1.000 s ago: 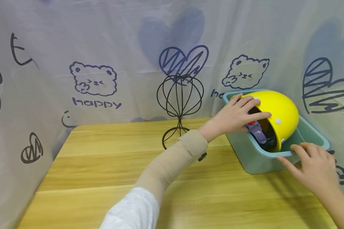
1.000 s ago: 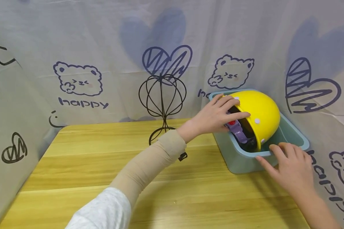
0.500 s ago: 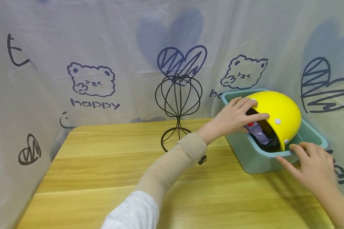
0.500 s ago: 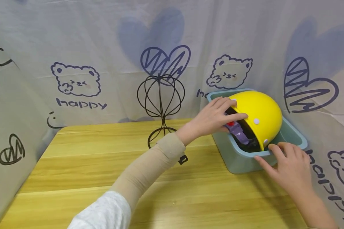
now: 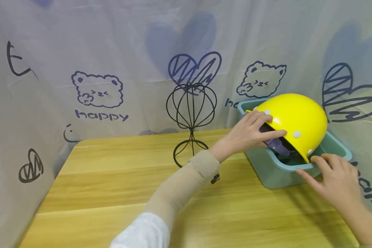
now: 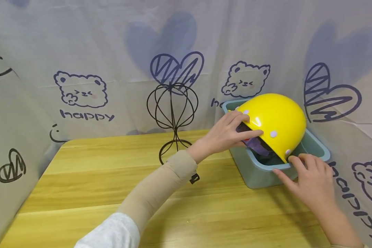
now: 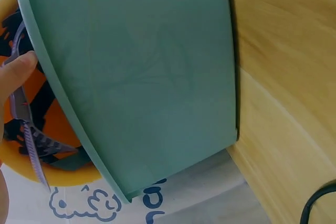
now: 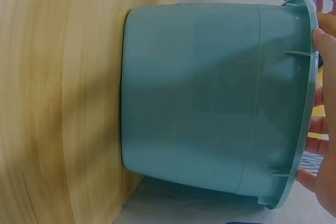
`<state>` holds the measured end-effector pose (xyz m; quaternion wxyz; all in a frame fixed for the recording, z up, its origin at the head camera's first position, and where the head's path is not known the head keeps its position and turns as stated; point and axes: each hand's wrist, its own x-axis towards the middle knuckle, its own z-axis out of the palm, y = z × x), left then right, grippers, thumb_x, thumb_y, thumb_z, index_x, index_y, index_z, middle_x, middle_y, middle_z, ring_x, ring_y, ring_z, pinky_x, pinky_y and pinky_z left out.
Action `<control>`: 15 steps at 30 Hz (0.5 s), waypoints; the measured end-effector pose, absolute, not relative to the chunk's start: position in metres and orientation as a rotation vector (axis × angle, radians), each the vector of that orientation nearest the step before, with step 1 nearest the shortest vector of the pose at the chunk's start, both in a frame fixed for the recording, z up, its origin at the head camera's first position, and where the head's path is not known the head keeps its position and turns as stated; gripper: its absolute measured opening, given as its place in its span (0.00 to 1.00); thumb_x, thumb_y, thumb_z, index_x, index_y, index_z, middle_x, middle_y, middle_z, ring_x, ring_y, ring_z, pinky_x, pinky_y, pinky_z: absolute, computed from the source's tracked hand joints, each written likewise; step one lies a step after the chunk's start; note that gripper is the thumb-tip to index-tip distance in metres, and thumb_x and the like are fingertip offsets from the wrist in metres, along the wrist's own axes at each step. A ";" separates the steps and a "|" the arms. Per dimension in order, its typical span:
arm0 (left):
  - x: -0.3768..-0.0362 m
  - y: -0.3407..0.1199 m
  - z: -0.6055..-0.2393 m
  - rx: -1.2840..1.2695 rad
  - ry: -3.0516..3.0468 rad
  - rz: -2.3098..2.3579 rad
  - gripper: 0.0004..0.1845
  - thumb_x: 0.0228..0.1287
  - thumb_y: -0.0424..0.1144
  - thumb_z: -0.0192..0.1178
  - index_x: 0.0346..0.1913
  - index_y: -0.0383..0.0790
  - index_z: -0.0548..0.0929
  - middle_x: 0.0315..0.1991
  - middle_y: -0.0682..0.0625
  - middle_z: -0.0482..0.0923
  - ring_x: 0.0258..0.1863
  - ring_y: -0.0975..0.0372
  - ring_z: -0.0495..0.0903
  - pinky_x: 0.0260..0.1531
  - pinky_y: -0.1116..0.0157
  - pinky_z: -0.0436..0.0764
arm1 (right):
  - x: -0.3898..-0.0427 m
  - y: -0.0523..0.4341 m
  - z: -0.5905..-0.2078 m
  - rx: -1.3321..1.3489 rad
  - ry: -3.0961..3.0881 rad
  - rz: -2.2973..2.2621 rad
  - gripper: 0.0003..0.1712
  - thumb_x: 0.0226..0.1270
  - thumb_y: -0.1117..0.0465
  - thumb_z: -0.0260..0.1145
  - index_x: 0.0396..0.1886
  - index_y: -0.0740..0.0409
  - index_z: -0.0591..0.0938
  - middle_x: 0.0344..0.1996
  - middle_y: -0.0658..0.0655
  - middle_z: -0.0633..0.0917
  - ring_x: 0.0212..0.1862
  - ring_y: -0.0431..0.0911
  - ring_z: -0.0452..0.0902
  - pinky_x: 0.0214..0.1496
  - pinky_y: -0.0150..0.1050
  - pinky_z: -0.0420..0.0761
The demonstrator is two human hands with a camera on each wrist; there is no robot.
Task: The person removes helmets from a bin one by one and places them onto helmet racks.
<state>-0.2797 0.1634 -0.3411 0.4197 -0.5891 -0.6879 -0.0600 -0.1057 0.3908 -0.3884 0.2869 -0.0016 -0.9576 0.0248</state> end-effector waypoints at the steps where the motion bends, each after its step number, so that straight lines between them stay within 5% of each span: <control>1: -0.279 0.163 -0.343 -1.462 -1.710 -0.154 0.26 0.56 0.64 0.48 0.58 0.66 0.68 0.52 0.47 0.66 0.55 0.56 0.64 0.61 0.60 0.61 | -0.106 0.391 -0.388 -0.007 -2.560 0.063 0.35 0.41 0.37 0.67 0.40 0.59 0.74 0.43 0.65 0.69 0.49 0.63 0.60 0.51 0.63 0.57; 15: -0.279 0.150 -0.340 -1.422 -1.650 -0.143 0.22 0.57 0.63 0.48 0.56 0.69 0.68 0.52 0.47 0.67 0.54 0.55 0.66 0.59 0.55 0.64 | -0.106 0.389 -0.388 0.031 -2.514 0.053 0.34 0.37 0.40 0.70 0.39 0.59 0.74 0.42 0.65 0.70 0.47 0.63 0.61 0.51 0.63 0.58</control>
